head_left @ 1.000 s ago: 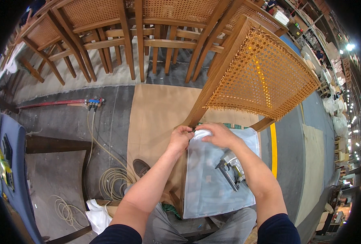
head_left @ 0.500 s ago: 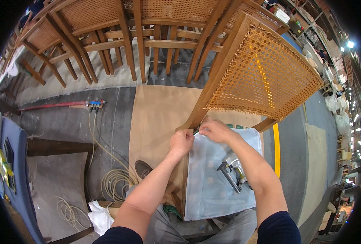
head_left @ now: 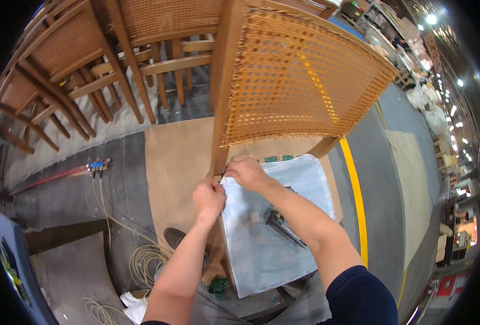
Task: The person weaves green straps into a chair seat, staples them with a pneumatic stapler, trims excess with scissors, then places and staples a white fabric sheet over the seat. The finished chair is moved to a staging area.
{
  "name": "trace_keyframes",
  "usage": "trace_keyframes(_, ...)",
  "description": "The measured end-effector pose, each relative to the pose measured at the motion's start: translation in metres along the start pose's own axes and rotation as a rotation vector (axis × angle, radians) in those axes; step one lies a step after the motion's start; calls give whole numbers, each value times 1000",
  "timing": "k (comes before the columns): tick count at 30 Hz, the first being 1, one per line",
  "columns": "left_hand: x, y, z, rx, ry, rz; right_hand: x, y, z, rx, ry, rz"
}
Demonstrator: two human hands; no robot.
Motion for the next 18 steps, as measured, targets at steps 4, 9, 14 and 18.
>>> trace_keyframes(4,7,-10,1,-38,-28,-48,7,0,0,22,23,55)
trace_keyframes(9,12,-12,7,-77,-55,-56,5,4,-15,-20,46,97)
trace_keyframes(14,17,-24,26,-255,-229,-243,-55,10,-77,134,401,251)
trace_keyframes(18,31,-61,15,-449,-290,-347,-171,13,-113,182,66,608)
Point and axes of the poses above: each hand's wrist, its own x-axis towards the middle knuckle, its own z-axis out of the palm, y = z × x, the point moved 7 cm from there along x, towards the middle knuckle, and after that the axes turned 11 degrees about -z, right-handed, at the moved point
